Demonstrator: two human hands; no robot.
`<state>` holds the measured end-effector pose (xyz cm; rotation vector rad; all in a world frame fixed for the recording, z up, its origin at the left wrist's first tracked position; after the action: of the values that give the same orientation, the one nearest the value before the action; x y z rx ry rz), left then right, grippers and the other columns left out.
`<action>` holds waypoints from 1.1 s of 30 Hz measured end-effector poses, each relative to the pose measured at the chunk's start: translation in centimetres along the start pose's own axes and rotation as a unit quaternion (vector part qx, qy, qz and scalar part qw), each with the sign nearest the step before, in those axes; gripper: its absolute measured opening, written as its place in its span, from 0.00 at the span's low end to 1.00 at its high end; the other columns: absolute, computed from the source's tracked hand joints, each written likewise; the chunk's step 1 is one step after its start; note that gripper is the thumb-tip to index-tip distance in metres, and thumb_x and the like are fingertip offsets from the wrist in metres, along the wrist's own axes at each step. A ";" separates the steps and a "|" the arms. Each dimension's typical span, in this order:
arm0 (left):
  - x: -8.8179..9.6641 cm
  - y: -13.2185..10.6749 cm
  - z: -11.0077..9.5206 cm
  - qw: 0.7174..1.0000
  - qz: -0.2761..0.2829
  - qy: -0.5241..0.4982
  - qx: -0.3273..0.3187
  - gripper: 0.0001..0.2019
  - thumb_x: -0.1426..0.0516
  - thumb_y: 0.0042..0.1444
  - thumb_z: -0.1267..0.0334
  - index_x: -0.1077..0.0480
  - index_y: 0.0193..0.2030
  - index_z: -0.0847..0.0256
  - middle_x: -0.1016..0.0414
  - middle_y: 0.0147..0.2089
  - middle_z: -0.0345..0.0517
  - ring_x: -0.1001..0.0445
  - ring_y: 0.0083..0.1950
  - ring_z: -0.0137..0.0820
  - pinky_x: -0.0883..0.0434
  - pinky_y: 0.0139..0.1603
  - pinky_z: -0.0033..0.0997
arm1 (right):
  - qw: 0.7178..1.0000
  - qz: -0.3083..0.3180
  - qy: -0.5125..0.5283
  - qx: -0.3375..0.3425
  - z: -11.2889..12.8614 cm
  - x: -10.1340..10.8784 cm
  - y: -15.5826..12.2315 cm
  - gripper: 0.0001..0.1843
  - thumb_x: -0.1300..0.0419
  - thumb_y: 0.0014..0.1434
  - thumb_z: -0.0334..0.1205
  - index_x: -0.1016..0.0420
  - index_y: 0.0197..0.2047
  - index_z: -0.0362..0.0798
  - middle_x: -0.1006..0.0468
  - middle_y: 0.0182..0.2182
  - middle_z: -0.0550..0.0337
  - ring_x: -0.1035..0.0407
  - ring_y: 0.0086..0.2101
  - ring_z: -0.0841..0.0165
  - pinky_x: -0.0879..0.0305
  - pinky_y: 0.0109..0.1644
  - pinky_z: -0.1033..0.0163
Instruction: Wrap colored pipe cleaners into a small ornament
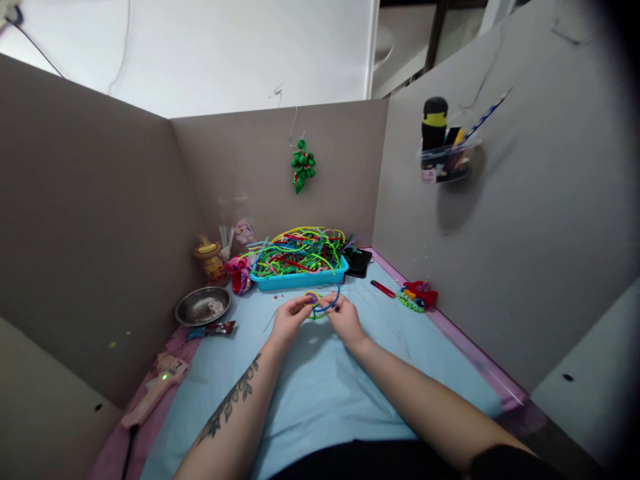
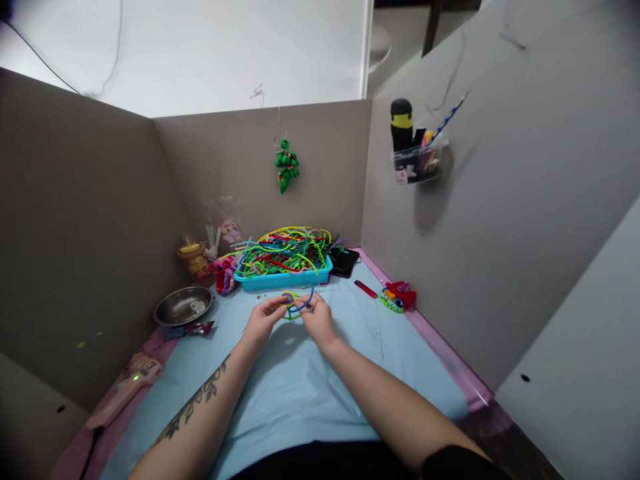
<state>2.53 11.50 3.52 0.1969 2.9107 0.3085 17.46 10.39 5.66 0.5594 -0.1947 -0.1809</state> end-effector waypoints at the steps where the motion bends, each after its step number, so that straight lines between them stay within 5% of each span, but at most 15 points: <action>1: -0.1 0.0 -0.1 1.000 0.002 0.000 -0.001 0.16 0.35 0.40 0.61 0.25 0.39 0.63 0.23 0.45 0.53 0.27 0.47 0.41 0.34 0.51 0.41 | 1.000 0.000 0.006 -0.009 -0.2 -0.1 0.0 0.10 0.42 0.52 0.44 0.25 0.28 0.46 0.24 0.29 0.57 0.31 0.35 0.64 0.36 0.43 0.58; 8: -0.2 0.1 0.1 1.000 0.010 0.007 -0.005 0.15 0.35 0.40 0.62 0.24 0.37 0.63 0.22 0.42 0.52 0.26 0.46 0.40 0.34 0.51 0.41 | 0.994 0.025 0.040 -0.099 -2.4 -0.8 -0.1 0.14 0.41 0.50 0.48 0.25 0.29 0.44 0.23 0.28 0.56 0.31 0.30 0.65 0.35 0.36 0.61; 14: -0.2 0.1 0.2 1.000 0.013 0.003 -0.003 0.16 0.35 0.40 0.62 0.25 0.38 0.63 0.23 0.44 0.53 0.27 0.47 0.41 0.34 0.51 0.40 | 0.992 0.037 0.060 -0.103 -2.9 -1.2 0.0 0.12 0.42 0.49 0.45 0.26 0.30 0.44 0.25 0.26 0.57 0.31 0.30 0.65 0.35 0.36 0.60; 19: 0.9 0.4 -0.1 1.000 -0.026 0.009 -0.010 0.18 0.35 0.40 0.61 0.26 0.40 0.64 0.23 0.44 0.54 0.26 0.46 0.40 0.33 0.49 0.40 | 0.998 0.033 0.041 -0.038 -0.3 -0.9 0.0 0.14 0.43 0.50 0.40 0.26 0.40 0.46 0.27 0.34 0.57 0.33 0.33 0.67 0.36 0.35 0.63; 25: 2.0 0.8 0.0 0.997 -0.056 0.035 -0.028 0.16 0.35 0.39 0.61 0.26 0.36 0.65 0.22 0.41 0.53 0.25 0.43 0.38 0.33 0.48 0.38 | 0.991 0.103 0.088 -0.018 1.4 -2.1 -0.4 0.10 0.43 0.54 0.45 0.28 0.30 0.47 0.31 0.23 0.62 0.36 0.26 0.70 0.38 0.31 0.65; 30: 3.8 1.1 0.7 0.993 -0.114 0.031 -0.006 0.16 0.34 0.36 0.61 0.26 0.34 0.64 0.22 0.39 0.52 0.25 0.41 0.37 0.32 0.46 0.37 | 0.986 -0.010 0.165 -0.034 -0.2 1.7 1.2 0.12 0.41 0.52 0.48 0.30 0.31 0.48 0.27 0.26 0.60 0.32 0.29 0.68 0.35 0.35 0.62; 33: 4.4 1.1 1.2 0.992 -0.125 0.005 0.018 0.17 0.33 0.35 0.60 0.26 0.34 0.64 0.22 0.38 0.52 0.25 0.39 0.35 0.32 0.43 0.35 | 0.985 -0.021 0.168 -0.029 -0.8 2.6 1.8 0.12 0.42 0.53 0.48 0.29 0.33 0.47 0.25 0.28 0.58 0.31 0.31 0.67 0.34 0.37 0.61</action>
<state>-1.30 13.51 1.76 -0.1652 2.9093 0.2147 20.33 11.71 6.35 0.5273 0.1497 -0.1293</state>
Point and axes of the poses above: each hand's wrist, its own y-axis towards the middle knuckle, its own x-axis out of the back of the hand, z = x × y, the point moved 10 cm from there along y, towards the middle knuckle
